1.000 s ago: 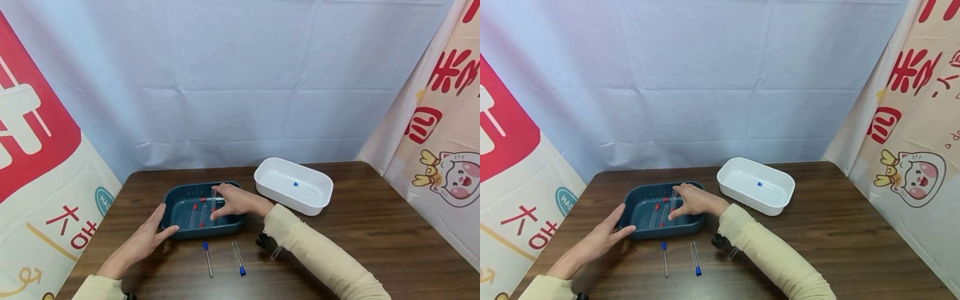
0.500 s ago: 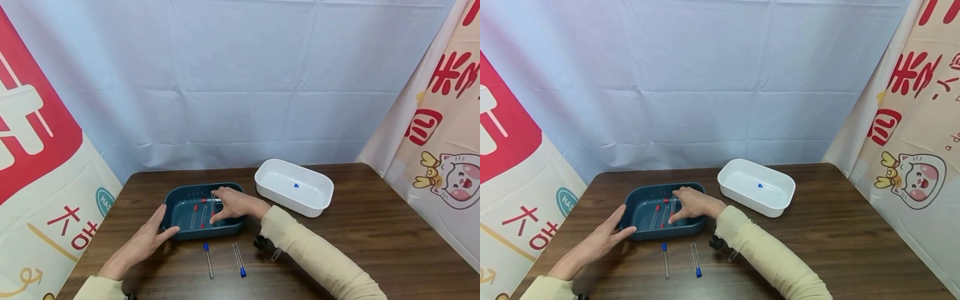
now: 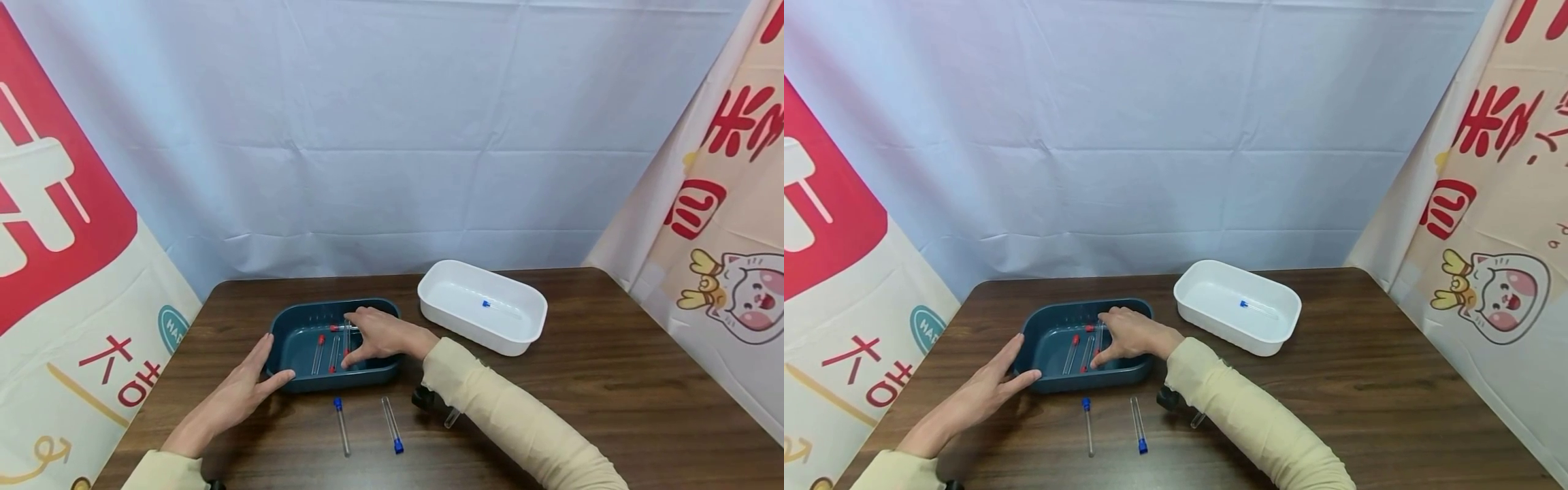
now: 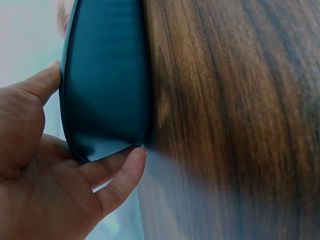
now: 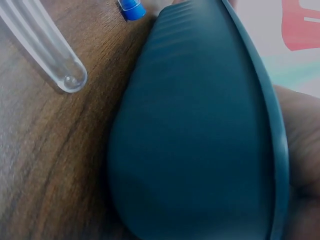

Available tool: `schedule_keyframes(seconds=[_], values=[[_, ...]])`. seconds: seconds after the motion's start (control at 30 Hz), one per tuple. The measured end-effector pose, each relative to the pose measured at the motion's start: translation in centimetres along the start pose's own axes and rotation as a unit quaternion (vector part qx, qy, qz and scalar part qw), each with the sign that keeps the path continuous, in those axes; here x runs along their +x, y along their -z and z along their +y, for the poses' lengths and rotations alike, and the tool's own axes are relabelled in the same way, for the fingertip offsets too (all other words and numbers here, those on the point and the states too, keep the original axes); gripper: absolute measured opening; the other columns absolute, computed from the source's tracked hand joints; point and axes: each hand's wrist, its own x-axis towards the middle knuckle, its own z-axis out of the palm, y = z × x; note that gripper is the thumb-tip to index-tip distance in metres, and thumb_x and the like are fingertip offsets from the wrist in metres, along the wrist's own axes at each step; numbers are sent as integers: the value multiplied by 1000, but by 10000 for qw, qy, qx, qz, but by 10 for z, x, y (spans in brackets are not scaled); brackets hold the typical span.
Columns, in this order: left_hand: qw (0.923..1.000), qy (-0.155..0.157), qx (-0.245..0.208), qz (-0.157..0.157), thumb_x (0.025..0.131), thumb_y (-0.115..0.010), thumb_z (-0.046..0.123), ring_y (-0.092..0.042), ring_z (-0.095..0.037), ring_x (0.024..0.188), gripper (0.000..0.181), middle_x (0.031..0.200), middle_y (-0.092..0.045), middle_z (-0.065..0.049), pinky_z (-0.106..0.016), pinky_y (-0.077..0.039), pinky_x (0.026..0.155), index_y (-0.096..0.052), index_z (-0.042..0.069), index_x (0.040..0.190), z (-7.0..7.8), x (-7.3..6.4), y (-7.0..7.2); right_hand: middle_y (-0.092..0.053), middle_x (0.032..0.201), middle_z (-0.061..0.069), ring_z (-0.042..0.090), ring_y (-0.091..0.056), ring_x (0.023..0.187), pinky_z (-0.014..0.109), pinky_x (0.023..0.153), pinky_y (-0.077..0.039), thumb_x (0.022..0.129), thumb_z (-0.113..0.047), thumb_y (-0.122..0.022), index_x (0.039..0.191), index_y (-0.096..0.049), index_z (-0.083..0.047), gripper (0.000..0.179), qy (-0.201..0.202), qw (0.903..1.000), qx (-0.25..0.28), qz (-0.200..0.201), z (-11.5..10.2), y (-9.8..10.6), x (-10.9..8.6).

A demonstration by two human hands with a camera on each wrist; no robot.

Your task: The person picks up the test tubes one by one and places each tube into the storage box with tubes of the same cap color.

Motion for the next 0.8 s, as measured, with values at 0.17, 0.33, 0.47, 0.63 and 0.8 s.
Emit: schedule_keyframes(seconds=[0.17, 0.33, 0.47, 0.63, 0.8], values=[[10000, 6, 16, 20, 84, -45, 67, -4, -37, 139, 99, 155, 4, -13, -62, -14, 104, 4, 12, 150, 0, 0, -1, -43, 138, 8, 20, -42, 123, 37, 101, -36, 70, -69, -63, 144, -35, -7, 100, -30, 10000, 9, -12, 1, 0, 1], [10000, 2, 35, 46, 85, -46, 66, -5, -37, 139, 98, 155, 4, -13, -62, -15, 104, 3, 12, 150, 0, 0, -1, -44, 135, 7, 18, -43, 120, 36, 100, -37, 73, -68, -62, 142, -38, -8, 95, -28, 10000, 48, 41, 1, 0, 0], [10000, -15, 46, 49, 86, -47, 64, -5, -37, 139, 96, 155, 3, -13, -61, -15, 104, 3, 11, 150, 0, 0, -1, -43, 137, 7, 19, -41, 123, 37, 101, -36, 77, -64, -61, 142, -39, -9, 87, -56, 9995, 242, 193, 1, 3, -5], [10000, -48, 8, 47, 87, -48, 61, -5, -37, 139, 95, 155, 3, -13, -61, -16, 104, 2, 11, 150, 1, -1, -1, -42, 138, 6, 19, -39, 125, 39, 101, -37, 82, -60, -58, 141, -41, -13, 77, 12, 9978, 444, 491, 4, 8, -15], [10000, -39, 8, 47, 86, -47, 63, -5, -37, 139, 97, 155, 3, -13, -61, -15, 104, 2, 10, 150, 0, 0, -1, -42, 137, 6, 19, -40, 125, 39, 99, -38, 86, -56, -56, 141, -41, -13, 71, 204, 9954, 585, 735, 9, 15, -30]])
